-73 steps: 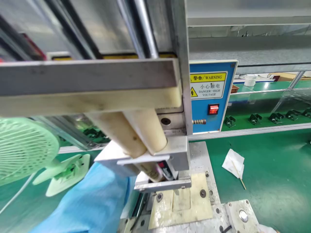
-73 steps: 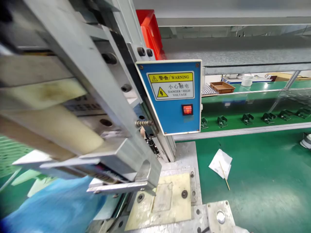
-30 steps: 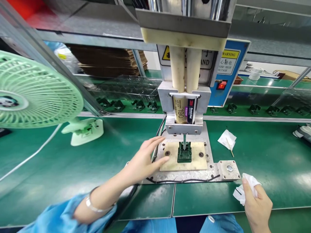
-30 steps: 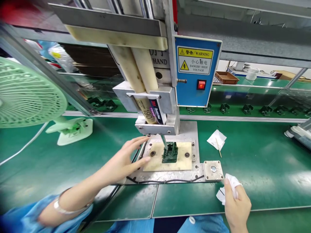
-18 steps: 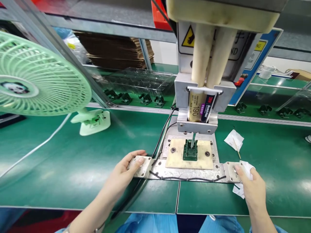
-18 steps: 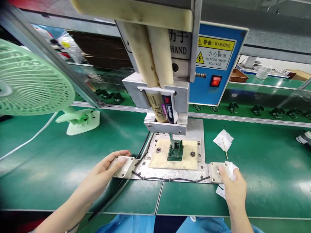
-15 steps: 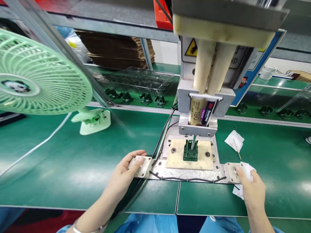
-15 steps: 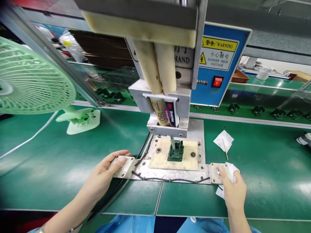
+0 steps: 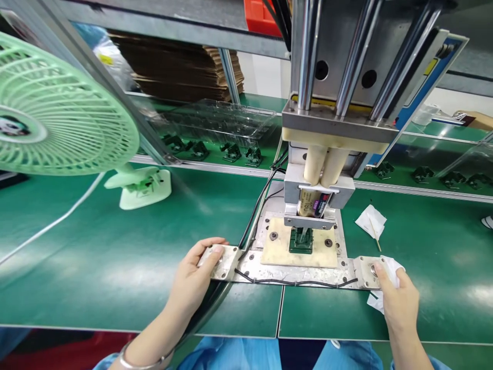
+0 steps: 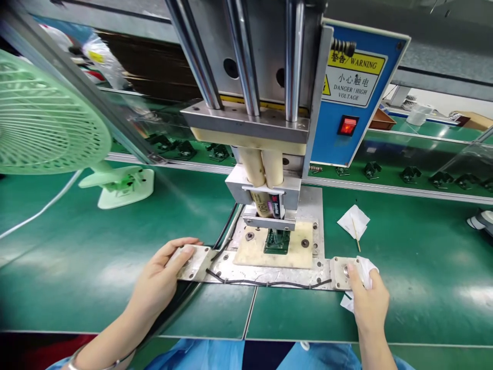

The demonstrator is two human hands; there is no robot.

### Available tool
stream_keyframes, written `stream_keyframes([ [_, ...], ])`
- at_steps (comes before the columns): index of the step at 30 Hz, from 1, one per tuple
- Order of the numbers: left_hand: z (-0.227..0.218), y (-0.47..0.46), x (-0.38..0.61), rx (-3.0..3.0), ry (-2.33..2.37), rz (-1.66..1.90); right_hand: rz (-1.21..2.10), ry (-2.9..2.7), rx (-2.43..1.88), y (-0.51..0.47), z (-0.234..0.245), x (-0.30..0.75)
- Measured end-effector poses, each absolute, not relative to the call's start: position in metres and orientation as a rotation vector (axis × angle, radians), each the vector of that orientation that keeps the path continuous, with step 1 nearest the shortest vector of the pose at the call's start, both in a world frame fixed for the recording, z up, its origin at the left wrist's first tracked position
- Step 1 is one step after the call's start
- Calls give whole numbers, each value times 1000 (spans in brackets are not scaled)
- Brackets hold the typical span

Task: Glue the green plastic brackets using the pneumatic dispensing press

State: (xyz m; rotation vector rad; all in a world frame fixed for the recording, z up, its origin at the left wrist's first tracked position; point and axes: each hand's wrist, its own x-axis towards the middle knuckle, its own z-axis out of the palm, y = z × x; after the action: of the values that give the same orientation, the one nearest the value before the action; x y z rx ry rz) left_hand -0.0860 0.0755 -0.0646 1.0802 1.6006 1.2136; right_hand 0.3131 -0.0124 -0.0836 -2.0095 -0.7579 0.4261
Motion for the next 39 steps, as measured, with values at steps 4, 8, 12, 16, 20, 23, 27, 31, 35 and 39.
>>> stream_keyframes([
  [4, -66, 76, -86, 1075, 1599, 1214, 427, -756, -2009, -12, -83, 313],
  [8, -65, 75, -86, 1063, 1586, 1216, 424, -762, -2009, -14, -84, 314],
  [12, -65, 75, -85, 1066, 1590, 1214, 445, -737, -2010, -14, -87, 316],
  [16, -64, 75, -85, 1083, 1587, 1217, 487, -710, -1973, -8, -88, 320],
  [20, -64, 75, -84, 1082, 1582, 1222, 643, -779, -1868, -2, -85, 322],
  [23, -65, 76, -84, 1080, 1586, 1222, 662, -799, -1833, -2, -85, 321],
  [27, -64, 77, -84, 1073, 1605, 1226, 616, -799, -1816, -5, -88, 319],
  [31, -64, 78, -85, 1061, 1621, 1221, 611, -782, -1803, -8, -88, 319],
  [35, -64, 78, -85, 1067, 1627, 1217, 570, -769, -1838, -8, -88, 317],
  [39, -63, 78, -84, 1055, 1623, 1220, 519, -795, -1853, -8, -88, 315],
])
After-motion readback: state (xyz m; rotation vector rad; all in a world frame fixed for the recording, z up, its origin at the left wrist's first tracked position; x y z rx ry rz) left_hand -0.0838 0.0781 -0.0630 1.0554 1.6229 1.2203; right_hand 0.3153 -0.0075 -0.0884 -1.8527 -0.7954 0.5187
